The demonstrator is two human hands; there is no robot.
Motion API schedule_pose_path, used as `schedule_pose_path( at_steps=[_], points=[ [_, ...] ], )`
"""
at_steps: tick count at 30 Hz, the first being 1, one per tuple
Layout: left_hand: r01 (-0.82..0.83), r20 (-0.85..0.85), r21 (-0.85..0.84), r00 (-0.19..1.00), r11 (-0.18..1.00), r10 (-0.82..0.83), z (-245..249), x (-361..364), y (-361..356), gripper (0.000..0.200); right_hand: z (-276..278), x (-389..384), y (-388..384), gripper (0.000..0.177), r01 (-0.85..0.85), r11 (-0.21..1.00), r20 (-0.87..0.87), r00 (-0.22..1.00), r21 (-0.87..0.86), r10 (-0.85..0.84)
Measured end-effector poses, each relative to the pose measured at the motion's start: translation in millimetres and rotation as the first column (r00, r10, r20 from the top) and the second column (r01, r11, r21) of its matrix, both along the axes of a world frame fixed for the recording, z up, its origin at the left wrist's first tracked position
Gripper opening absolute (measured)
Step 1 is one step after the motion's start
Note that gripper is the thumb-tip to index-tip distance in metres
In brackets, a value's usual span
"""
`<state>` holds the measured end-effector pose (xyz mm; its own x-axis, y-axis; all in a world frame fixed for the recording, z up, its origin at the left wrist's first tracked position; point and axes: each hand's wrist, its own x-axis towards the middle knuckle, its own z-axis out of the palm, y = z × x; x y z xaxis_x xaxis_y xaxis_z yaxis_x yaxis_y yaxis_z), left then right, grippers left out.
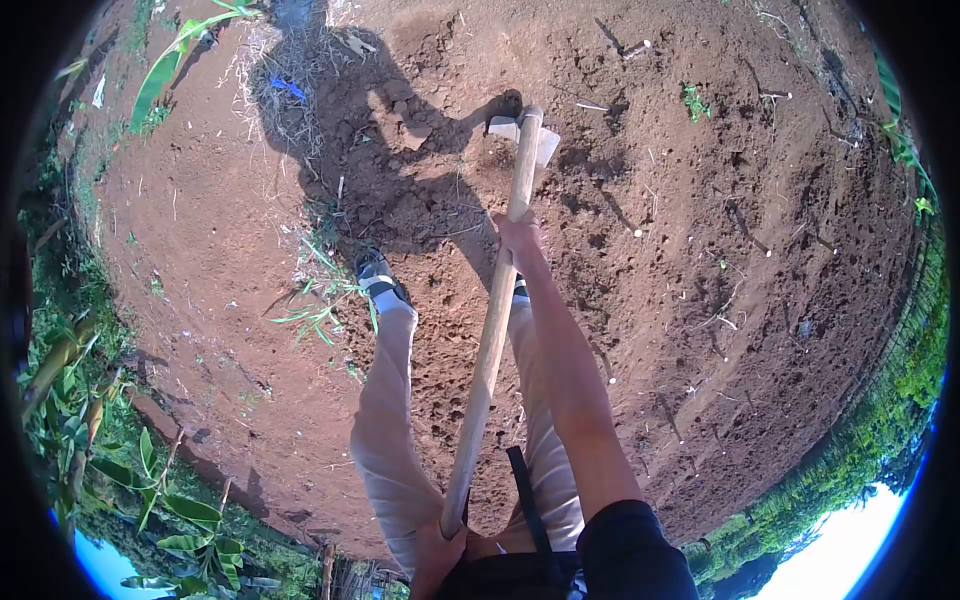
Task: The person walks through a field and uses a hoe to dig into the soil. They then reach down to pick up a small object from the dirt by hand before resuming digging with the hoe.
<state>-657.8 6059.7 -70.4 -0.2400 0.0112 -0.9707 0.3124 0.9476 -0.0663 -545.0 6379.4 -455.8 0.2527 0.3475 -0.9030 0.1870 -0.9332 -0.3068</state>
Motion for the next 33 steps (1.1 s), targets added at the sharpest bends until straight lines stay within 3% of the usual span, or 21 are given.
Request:
schedule_pose_path(
  at_steps=[1, 5, 7, 11, 13, 16, 19, 20, 21, 22, 23, 26, 27, 29, 31, 33],
  points=[
    [0.102, -0.042, 0.05, 0.994, 0.994, -0.1, 0.7, -9.2, -13.3, 0.027, -6.1, 0.9, -10.0, 0.037, 0.046, 0.998, -0.054, 0.997, -0.037, -0.048],
    [0.168, -0.019, -0.006, 0.986, 0.986, -0.168, 19.0, -29.8, -15.2, 0.028, 16.1, -1.6, -38.1, 0.035, 0.229, 0.97, -0.183, 0.953, -0.077, -0.24],
    [0.258, 0.031, 0.047, 0.965, 0.965, -0.26, 20.8, -40.4, -70.1, 0.054, 33.5, -6.7, -42.6, 0.031, 0.236, 0.97, -0.116, 0.964, -0.05, -0.24],
    [0.313, 0.081, 0.08, 0.944, 0.946, -0.319, 32.4, -88.9, -72.1, 0.049, 36.6, -14.5, -68.2, 0.027, 0.343, 0.93, -0.131, 0.924, -0.133, -0.36],
    [0.461, -0.059, 0.066, 0.887, 0.885, -0.457, 48.5, -111.1, -30.4, 0.03, 34.7, -30.4, -88.7, 0.027, 0.387, 0.906, -0.167, 0.895, -0.171, -0.414],
    [0.497, -0.076, -0.044, 0.863, 0.866, -0.499, 59.8, -185.9, -17.4, 0.029, 39.2, -70.7, -119.6, 0.025, 0.524, 0.829, -0.235, 0.796, -0.197, -0.558],
    [0.724, -0.123, -0.16, 0.66, 0.671, -0.741, 76.8, -264.8, 13.1, 0.027, 75.0, -118.9, -116.8, 0.026, 0.625, 0.751, -0.188, 0.728, -0.213, -0.659],
    [0.715, -0.19, -0.188, 0.646, 0.673, -0.739, 85.0, -291.7, 18.3, 0.026, 82.1, -136.5, -117.9, 0.026, 0.676, 0.692, -0.187, 0.668, -0.251, -0.72],
    [0.707, -0.204, -0.071, 0.68, 0.704, -0.704, 95.1, -328.1, 20.8, 0.026, 89.5, -155.3, -121.1, 0.026, 0.721, 0.628, -0.179, 0.604, -0.291, -0.777],
    [0.832, -0.311, -0.131, 0.482, 0.539, -0.819, 96.3, -358.5, 22.7, 0.024, 98.3, -177.5, -123.4, 0.025, 0.755, 0.565, -0.207, 0.526, -0.334, -0.825],
    [0.819, -0.33, -0.095, 0.51, 0.566, -0.794, 101.5, -396.3, 24.2, 0.023, 108.4, -198.7, -128.1, 0.025, 0.779, 0.5, -0.228, 0.445, -0.377, -0.866],
    [0.892, -0.37, -0.155, 0.346, 0.424, -0.862, 115.5, -458.0, 46.5, 0.023, 133.1, -249.6, -136.6, 0.023, 0.839, 0.474, -0.207, 0.431, -0.266, -0.878],
    [0.87, -0.339, -0.083, 0.434, 0.486, -0.835, 119.4, -460.9, 62.0, 0.023, 135.5, -251.7, -135.2, 0.023, 0.835, 0.48, -0.219, 0.432, -0.268, -0.875],
    [0.906, -0.376, -0.104, 0.347, 0.411, -0.859, 112.7, -471.1, 45.5, 0.022, 137.9, -243.6, -138.6, 0.024, 0.859, 0.447, -0.212, 0.402, -0.249, -0.891],
    [0.896, -0.389, -0.078, 0.377, 0.437, -0.841, 108.2, -425.3, 51.6, 0.022, 130.9, -212.7, -135.0, 0.023, 0.87, 0.438, -0.18, 0.405, -0.225, -0.896],
    [0.889, -0.412, -0.019, 0.411, 0.458, -0.813, 91.0, -380.2, 26.5, 0.02, 126.9, -164.9, -121.0, 0.022, 0.804, 0.577, -0.173, 0.554, -0.142, -0.815]
  ],
)
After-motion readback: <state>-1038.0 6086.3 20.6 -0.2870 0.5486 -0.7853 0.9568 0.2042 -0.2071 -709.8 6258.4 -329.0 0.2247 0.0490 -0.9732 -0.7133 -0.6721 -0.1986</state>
